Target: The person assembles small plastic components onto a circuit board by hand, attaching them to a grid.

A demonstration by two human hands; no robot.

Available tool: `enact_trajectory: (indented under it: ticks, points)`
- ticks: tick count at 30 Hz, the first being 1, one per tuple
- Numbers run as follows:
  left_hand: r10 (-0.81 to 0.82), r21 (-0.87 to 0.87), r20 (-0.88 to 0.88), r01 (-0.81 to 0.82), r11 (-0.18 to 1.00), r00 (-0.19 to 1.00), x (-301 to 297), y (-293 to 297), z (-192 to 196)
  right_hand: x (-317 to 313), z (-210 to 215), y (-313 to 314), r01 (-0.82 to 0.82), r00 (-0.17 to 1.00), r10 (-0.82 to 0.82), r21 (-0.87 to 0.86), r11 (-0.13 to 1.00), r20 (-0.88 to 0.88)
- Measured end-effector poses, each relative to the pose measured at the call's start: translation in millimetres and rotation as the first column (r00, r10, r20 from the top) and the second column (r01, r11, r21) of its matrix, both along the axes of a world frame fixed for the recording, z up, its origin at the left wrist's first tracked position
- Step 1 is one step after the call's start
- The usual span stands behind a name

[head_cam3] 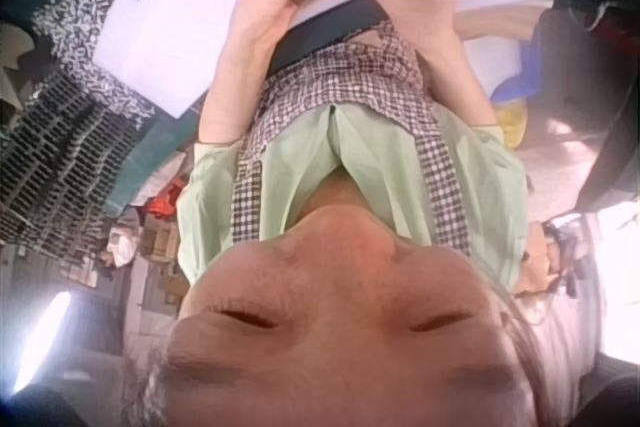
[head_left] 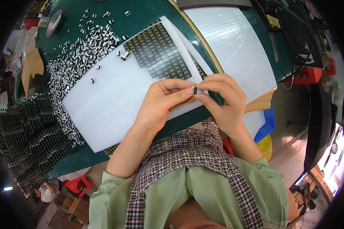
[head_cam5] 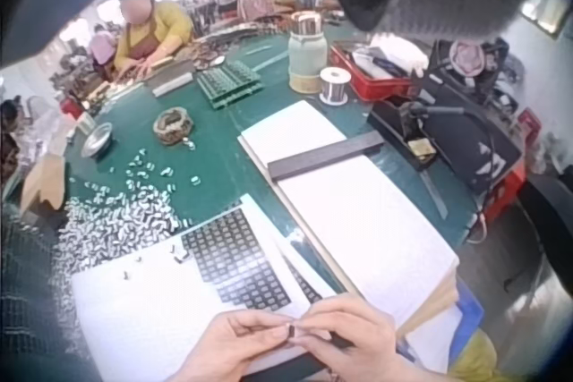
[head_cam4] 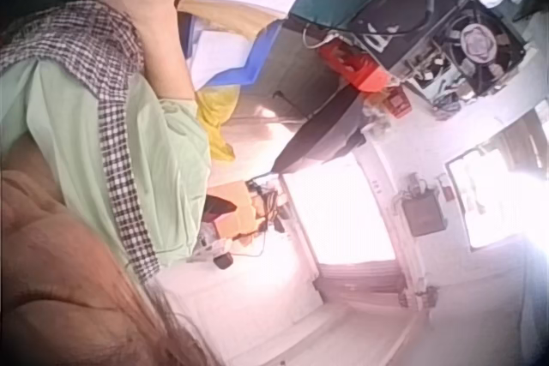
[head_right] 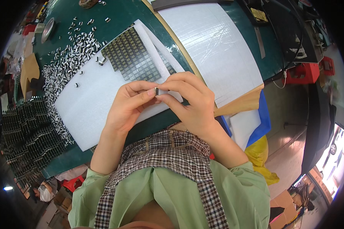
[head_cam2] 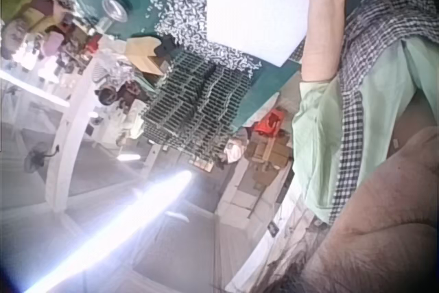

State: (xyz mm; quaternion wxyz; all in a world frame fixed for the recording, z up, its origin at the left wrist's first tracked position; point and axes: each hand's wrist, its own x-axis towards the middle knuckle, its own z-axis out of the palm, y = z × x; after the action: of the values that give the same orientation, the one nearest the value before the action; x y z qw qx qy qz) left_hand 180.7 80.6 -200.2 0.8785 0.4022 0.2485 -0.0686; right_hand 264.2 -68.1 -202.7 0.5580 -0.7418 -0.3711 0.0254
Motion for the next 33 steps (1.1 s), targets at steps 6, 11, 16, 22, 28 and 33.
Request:
enact_trajectory:
  ticks: [6, 11, 16, 22, 28, 33]
  points:
    - [0.009, 0.053, 0.002, -0.009, 0.999, 1.0, 8, 8, -3, 8, 3, 9, -0.034, 0.999, 0.034, -0.003, 0.999, 0.012]
    - [-0.028, 0.506, 0.025, 0.012, 0.863, 0.999, 0, 1, 11, -1, 15, 11, -0.008, 0.983, 0.044, -0.195, 0.981, 0.177]
    - [-0.081, 0.673, 0.116, -0.019, 0.739, 0.99, 7, -15, -5, -8, 4, -9, 0.004, 0.972, 0.059, -0.265, 0.964, 0.229]
    - [-0.029, 0.716, 0.138, -0.079, 0.694, 0.99, -20, -16, 20, -24, 6, -2, -0.088, 0.945, 0.15, -0.214, 0.973, 0.291]
    - [-0.062, 0.767, 0.212, -0.127, 0.628, 0.975, -19, -7, 13, -24, 10, 6, -0.086, 0.947, 0.129, -0.152, 0.985, 0.296]
    - [-0.146, 0.803, 0.183, -0.062, 0.593, 0.972, -29, 4, 13, -20, 8, 6, -0.214, 0.972, 0.224, -0.133, 0.968, 0.064]
